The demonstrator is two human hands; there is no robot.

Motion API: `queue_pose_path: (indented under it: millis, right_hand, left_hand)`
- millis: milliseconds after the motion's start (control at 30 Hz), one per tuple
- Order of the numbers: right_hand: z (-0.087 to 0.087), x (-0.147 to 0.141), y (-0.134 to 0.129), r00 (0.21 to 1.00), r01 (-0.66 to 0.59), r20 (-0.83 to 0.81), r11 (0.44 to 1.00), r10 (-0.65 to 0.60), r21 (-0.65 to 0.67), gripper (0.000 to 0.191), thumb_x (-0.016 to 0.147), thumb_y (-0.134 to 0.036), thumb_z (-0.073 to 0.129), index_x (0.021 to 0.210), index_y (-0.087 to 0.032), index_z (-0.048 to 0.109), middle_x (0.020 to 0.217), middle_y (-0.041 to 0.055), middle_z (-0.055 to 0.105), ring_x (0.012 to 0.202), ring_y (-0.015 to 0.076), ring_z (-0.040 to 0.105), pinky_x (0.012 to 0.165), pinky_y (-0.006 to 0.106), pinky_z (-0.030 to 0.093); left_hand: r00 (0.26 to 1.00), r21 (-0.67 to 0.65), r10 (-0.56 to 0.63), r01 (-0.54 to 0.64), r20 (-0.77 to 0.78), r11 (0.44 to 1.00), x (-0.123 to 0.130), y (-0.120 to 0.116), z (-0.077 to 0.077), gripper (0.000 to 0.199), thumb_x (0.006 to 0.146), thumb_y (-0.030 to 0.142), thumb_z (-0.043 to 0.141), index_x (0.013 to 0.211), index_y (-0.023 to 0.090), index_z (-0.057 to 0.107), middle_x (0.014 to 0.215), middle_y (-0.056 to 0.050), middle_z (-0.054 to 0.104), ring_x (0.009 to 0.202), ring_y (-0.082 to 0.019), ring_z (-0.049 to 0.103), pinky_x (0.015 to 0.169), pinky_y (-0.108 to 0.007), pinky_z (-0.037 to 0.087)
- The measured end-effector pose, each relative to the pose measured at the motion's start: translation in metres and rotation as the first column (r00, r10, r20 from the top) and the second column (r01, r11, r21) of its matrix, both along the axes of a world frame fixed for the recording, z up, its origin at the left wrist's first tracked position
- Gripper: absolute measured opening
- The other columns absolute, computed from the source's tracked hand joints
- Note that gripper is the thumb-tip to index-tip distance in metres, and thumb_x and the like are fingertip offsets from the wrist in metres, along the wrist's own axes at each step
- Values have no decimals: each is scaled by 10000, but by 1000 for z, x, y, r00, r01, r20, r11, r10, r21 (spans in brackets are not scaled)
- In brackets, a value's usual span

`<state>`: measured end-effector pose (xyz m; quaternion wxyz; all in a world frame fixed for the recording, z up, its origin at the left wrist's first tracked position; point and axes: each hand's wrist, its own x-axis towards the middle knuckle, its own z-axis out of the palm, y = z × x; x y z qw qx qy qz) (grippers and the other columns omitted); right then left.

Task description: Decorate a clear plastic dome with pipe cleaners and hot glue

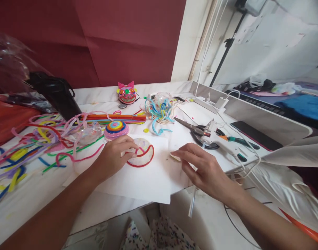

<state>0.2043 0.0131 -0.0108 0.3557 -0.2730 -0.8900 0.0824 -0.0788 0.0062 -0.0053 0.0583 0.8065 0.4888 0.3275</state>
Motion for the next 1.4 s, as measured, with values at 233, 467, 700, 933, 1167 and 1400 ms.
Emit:
queue_pose_path:
  millis: [233,467,700,933,1167,1400]
  right_hand:
    - [-11,-10,-3,992,-34,124,998,28,45,393,835,-21,425,1166,-108,619,971,129,621,880,229,552,729,393,509]
    - [-18,-55,8,954,-41,300,992,4,120,380,854,-32,446,1183,-113,617,977,126,594,857,225,483,707,358,415]
    - [-20,-63,10,949,-19,312,981,-42,191,317,912,-61,424,1158,-116,616,927,110,582,834,223,456,685,346,365]
    - [-19,-64,11,942,-13,328,972,-67,236,334,903,-37,428,1173,-114,609,933,108,585,825,223,455,672,353,353]
    - [-15,-65,11,939,-6,335,968,-81,249,317,909,-51,432,1157,-126,615,945,100,593,826,217,453,685,347,342]
    - [-16,-67,12,938,-3,338,969,-83,249,305,907,-53,424,1125,-118,627,931,94,596,806,216,446,673,347,333]
  left_hand:
    - [999,-38,-29,28,-23,999,1,2,8,122,812,241,582,827,201,697,874,-49,692,866,-190,646,762,-297,509]
    - [996,-51,-20,15,-88,999,1,5,10,135,799,226,588,885,202,688,905,-44,701,859,-187,646,756,-299,510]
    - [990,-56,-39,31,-132,998,0,7,12,150,828,232,556,873,215,698,909,-35,698,872,-183,642,757,-295,508]
    - [990,-61,-51,43,-135,997,-1,9,11,149,825,228,546,857,213,691,892,-29,695,878,-184,637,759,-291,503]
    - [986,-75,-73,62,-150,995,-2,12,11,149,824,205,540,854,209,686,897,-31,685,857,-181,635,727,-283,489]
    - [983,-75,-107,97,-149,992,-2,13,11,155,834,185,531,848,209,683,875,-28,672,840,-179,631,725,-284,487]
